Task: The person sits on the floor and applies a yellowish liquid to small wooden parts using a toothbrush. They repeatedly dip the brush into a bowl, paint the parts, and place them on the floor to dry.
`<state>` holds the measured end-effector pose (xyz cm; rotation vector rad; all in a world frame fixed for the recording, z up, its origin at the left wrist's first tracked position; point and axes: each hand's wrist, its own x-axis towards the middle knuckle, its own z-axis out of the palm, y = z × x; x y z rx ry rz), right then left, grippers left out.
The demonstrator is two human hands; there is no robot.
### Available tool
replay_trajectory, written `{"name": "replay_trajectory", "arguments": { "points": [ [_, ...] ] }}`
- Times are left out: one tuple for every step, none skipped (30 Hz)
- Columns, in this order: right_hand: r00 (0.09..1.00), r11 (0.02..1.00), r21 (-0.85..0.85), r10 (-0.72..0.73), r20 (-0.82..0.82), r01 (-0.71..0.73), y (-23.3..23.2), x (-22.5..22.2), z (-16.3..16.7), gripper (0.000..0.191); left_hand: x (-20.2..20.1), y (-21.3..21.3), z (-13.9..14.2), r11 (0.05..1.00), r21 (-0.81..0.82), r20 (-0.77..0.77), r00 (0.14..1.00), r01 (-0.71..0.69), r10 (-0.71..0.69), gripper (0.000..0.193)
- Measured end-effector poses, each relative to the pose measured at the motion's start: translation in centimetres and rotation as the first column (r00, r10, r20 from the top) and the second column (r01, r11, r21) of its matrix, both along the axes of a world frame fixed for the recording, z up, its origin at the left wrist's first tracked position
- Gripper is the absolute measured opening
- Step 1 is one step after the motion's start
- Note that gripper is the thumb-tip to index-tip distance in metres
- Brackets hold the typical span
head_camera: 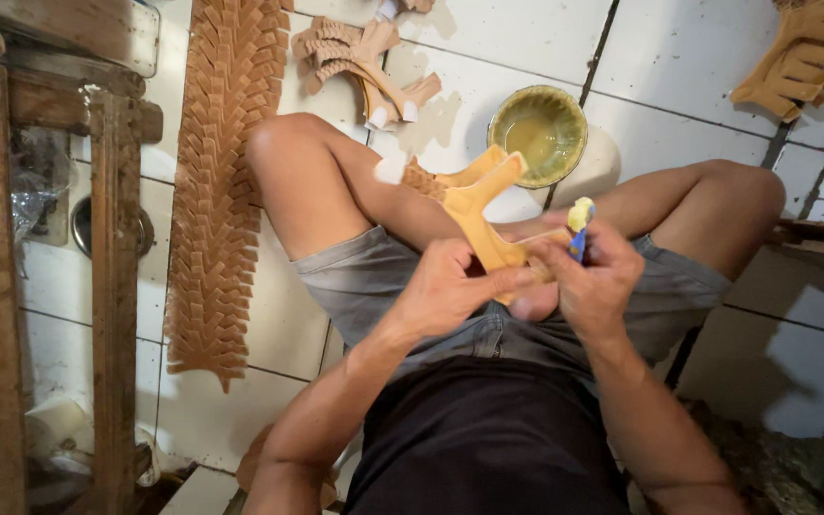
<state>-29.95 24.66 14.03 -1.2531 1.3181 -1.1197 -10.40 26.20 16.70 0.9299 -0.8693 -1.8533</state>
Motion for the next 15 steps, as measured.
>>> {"name": "replay_trajectory", "arguments": {
  "points": [
    [0.999,1.0,0.017,0.011,0.035,-0.012,-0.8,-0.3,-0.4,0.027,0.2,0.1,0.1,1.0,0.007,0.017,1.0,-0.026,0.026,0.029],
    [0.997,0.999,0.03,0.02,0.07,-0.022,-1.7,-0.7,-0.9,0.034,0.6,0.0,0.1,0.997,0.024,0.019,0.997,-0.073,0.073,0.028],
    [0.998,0.998,0.03,0.059,-0.005,-0.059,-3.1,-1.4,-1.5,0.035,1.1,0.0,0.2,0.992,0.039,0.022,0.993,-0.12,0.119,0.027],
    [0.992,0.995,0.035,0.098,-0.079,-0.096,-4.8,-2.2,-2.2,0.036,1.5,0.0,0.4,0.984,0.057,0.026,0.986,-0.167,0.166,0.027],
    [0.96,0.989,-0.023,0.139,-0.242,-0.149,-6.3,-2.9,-3.0,0.032,2.1,0.1,0.6,0.979,0.062,0.057,0.98,-0.193,0.19,0.026],
    [0.901,0.975,-0.075,0.162,-0.404,-0.209,-7.7,-3.5,-3.9,0.029,2.7,0.1,0.8,0.974,0.062,0.085,0.974,-0.217,0.212,0.026],
    [0.815,0.954,-0.115,0.17,-0.555,-0.278,-8.6,-3.9,-4.6,0.026,3.1,0.1,1.1,0.968,0.06,0.113,0.965,-0.244,0.236,0.026],
    [0.726,0.949,-0.081,0.176,-0.665,-0.304,-9.3,-4.2,-5.4,0.023,3.2,0.1,1.3,0.963,0.065,0.111,0.961,-0.262,0.254,0.025],
    [0.623,0.944,-0.042,0.182,-0.761,-0.327,-9.8,-4.2,-6.1,0.021,3.3,0.1,1.5,0.957,0.073,0.111,0.956,-0.281,0.272,0.025],
    [0.507,0.94,0.0,0.184,-0.842,-0.342,-10.3,-4.2,-6.6,0.019,3.3,0.1,1.7,0.951,0.08,0.11,0.951,-0.297,0.288,0.025],
    [0.464,0.926,-0.023,0.167,-0.87,-0.377,-10.7,-4.0,-7.0,0.018,3.2,0.1,1.8,0.949,0.084,0.12,0.948,-0.304,0.293,0.024],
    [0.422,0.91,-0.046,0.146,-0.895,-0.413,-11.1,-3.8,-7.4,0.018,3.0,0.1,1.9,0.946,0.085,0.131,0.945,-0.312,0.3,0.024],
    [0.38,0.891,-0.068,0.122,-0.917,-0.449,-11.4,-3.8,-7.6,0.017,3.0,0.1,1.9,0.944,0.087,0.143,0.942,-0.319,0.305,0.023],
    [0.316,0.887,-0.03,0.133,-0.939,-0.462,-11.7,-3.8,-7.7,0.015,3.0,0.1,1.9,0.94,0.083,0.119,0.94,-0.33,0.319,0.023],
    [0.25,0.882,0.012,0.146,-0.957,-0.47,-11.8,-4.1,-7.6,0.013,3.2,0.2,1.8,0.937,0.084,0.096,0.939,-0.34,0.332,0.022]
  ]
}}
